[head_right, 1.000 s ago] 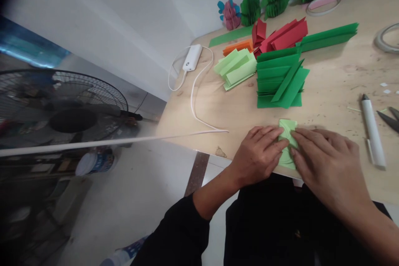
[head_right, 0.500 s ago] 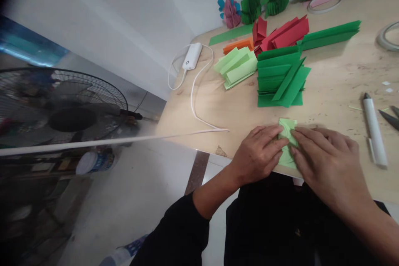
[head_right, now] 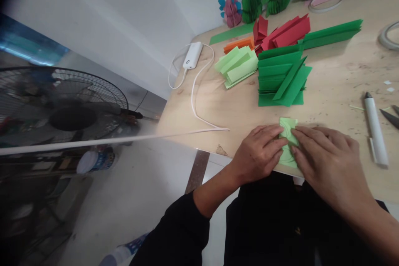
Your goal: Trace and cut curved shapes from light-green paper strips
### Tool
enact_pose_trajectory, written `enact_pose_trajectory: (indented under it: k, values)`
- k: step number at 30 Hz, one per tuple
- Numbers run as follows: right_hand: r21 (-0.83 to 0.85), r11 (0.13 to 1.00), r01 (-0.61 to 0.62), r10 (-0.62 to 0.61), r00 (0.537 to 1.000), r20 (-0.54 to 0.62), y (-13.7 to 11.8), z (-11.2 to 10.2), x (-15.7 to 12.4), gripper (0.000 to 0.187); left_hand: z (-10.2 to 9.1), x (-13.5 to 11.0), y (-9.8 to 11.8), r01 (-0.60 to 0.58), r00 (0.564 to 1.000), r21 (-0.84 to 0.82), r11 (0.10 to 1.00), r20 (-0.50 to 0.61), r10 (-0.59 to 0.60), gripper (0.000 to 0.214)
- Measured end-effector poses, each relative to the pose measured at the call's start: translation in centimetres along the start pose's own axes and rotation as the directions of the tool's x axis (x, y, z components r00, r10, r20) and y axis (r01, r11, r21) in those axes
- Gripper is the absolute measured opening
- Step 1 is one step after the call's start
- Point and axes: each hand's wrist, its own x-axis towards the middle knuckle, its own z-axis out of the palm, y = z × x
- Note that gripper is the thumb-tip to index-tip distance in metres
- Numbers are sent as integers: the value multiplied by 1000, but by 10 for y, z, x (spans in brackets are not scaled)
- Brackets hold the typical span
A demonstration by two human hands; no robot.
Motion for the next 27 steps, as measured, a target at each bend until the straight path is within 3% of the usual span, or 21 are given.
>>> enact_pose_trajectory:
  k: [10,20,27]
  values:
    - [66,995,-74,70,996,54,6,2,5,39,-1,0,0,-13,1000,11,1000,20,13,32]
    - [-75,997,-31,33,999,20,16,20,30,26,0,1,2,1,999,6,1000,-36,-1,32]
    - [-95,995,-41,43,999,12,13,25,36,24,0,0,2,-2,1000,39,999,7,2,34]
